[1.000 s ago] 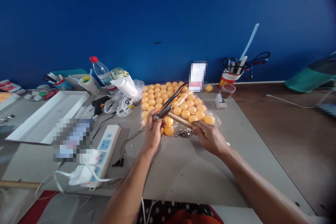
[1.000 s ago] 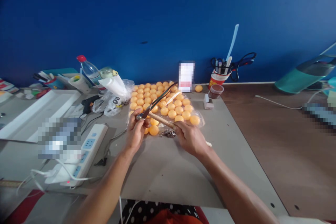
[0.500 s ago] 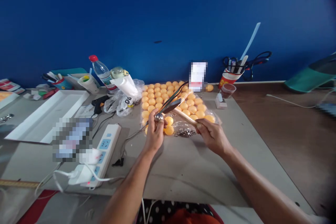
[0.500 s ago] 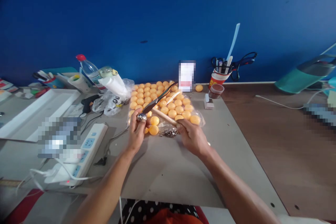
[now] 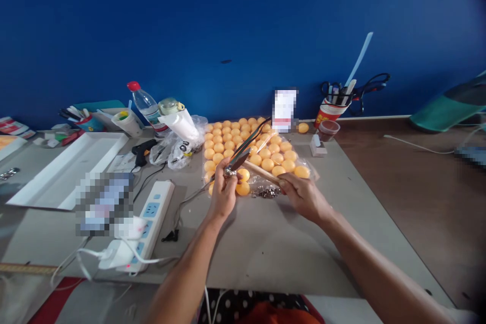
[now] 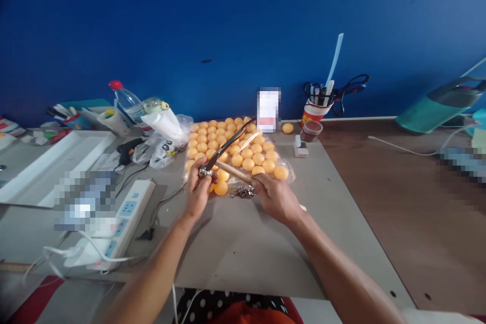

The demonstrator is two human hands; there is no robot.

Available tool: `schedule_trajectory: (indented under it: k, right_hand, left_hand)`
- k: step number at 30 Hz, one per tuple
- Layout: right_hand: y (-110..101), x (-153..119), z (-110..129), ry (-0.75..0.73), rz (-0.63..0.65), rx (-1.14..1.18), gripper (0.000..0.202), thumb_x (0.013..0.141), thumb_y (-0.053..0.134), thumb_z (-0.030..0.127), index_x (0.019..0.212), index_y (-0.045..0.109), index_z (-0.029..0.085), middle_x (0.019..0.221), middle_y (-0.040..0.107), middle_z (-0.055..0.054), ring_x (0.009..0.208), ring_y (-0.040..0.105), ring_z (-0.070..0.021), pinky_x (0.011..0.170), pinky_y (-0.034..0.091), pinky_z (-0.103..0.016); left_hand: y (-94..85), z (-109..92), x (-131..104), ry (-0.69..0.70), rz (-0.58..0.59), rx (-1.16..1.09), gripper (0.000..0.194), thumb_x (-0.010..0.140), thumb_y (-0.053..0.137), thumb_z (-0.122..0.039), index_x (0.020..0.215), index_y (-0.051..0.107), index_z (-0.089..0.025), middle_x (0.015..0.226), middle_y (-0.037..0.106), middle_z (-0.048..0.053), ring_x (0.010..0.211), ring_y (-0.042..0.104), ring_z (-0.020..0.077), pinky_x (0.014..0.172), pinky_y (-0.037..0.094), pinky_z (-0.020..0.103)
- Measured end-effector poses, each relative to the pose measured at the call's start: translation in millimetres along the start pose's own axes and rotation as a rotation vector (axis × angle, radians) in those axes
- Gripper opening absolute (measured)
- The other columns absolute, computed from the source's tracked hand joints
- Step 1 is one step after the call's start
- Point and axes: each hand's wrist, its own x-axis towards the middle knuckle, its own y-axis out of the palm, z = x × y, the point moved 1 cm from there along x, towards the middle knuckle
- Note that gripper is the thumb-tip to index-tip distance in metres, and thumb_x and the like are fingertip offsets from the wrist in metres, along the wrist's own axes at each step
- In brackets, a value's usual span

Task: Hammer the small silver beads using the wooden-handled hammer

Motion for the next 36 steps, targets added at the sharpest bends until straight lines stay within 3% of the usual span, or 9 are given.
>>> schedule_trajectory:
  k: [6, 19, 27, 32, 36]
  right_hand:
    - [-2.5, -0.8, 2.0, -0.017, -0.038, 0.065, 0.029, 0.096, 0.038, 0.033, 0.075, 0.053, 0.020, 0.062, 0.057, 0.000, 0.055, 0.052, -0.0129, 0.054, 0.039, -0.023]
    - [-0.5, -0.3, 0.9, -0.018, -0.002, 0.022, 0.025, 0.094, 0.041, 0.032, 0.076, 0.055, 0.020, 0.065, 0.059, 0.000, 0.057, 0.053, -0.0137, 0.054, 0.039, -0.024]
    - [-2.0, 1.1, 0.8, -0.006, 0.014, 0.057, 0.028, 0.095, 0.040, 0.033, 0.072, 0.051, 0.021, 0.062, 0.056, 0.001, 0.055, 0.050, -0.0128, 0.053, 0.037, -0.023]
    - [-2.2, 0.7, 0.2, 0.013, -0.005, 0.107, 0.030, 0.095, 0.039, 0.033, 0.070, 0.050, 0.020, 0.059, 0.054, 0.001, 0.054, 0.049, -0.0125, 0.054, 0.037, -0.023]
    - [0.5, -1.1, -0.3, -0.008, 0.028, 0.070, 0.027, 0.095, 0.040, 0.033, 0.075, 0.053, 0.020, 0.064, 0.057, 0.000, 0.057, 0.051, -0.0131, 0.055, 0.038, -0.024]
  left_hand:
    - [-0.6, -1.7, 0.0, -0.038, 0.027, -0.054, 0.047, 0.083, 0.057, -0.024, 0.129, 0.046, -0.025, 0.103, 0.066, 0.004, 0.084, 0.066, 0.0159, 0.078, 0.053, 0.030]
    - [5.5, -12.4, 2.1, -0.116, -0.015, -0.313, 0.042, 0.071, 0.062, -0.022, 0.113, 0.055, -0.025, 0.098, 0.062, 0.001, 0.076, 0.061, 0.0121, 0.073, 0.049, 0.028]
    - [5.7, -16.9, 1.6, -0.174, 0.027, -0.402, 0.046, 0.066, 0.062, -0.017, 0.111, 0.055, -0.022, 0.090, 0.063, 0.001, 0.075, 0.063, 0.0134, 0.070, 0.047, 0.027]
    - [5.4, -17.7, 3.3, -0.145, 0.053, -0.457, 0.034, 0.074, 0.065, -0.032, 0.105, 0.058, -0.021, 0.092, 0.063, 0.002, 0.073, 0.061, 0.0128, 0.069, 0.047, 0.028]
    - [6.0, -19.7, 4.3, -0.236, 0.010, -0.556, 0.032, 0.078, 0.067, -0.045, 0.095, 0.060, -0.018, 0.077, 0.063, 0.001, 0.062, 0.058, 0.0120, 0.058, 0.045, 0.025]
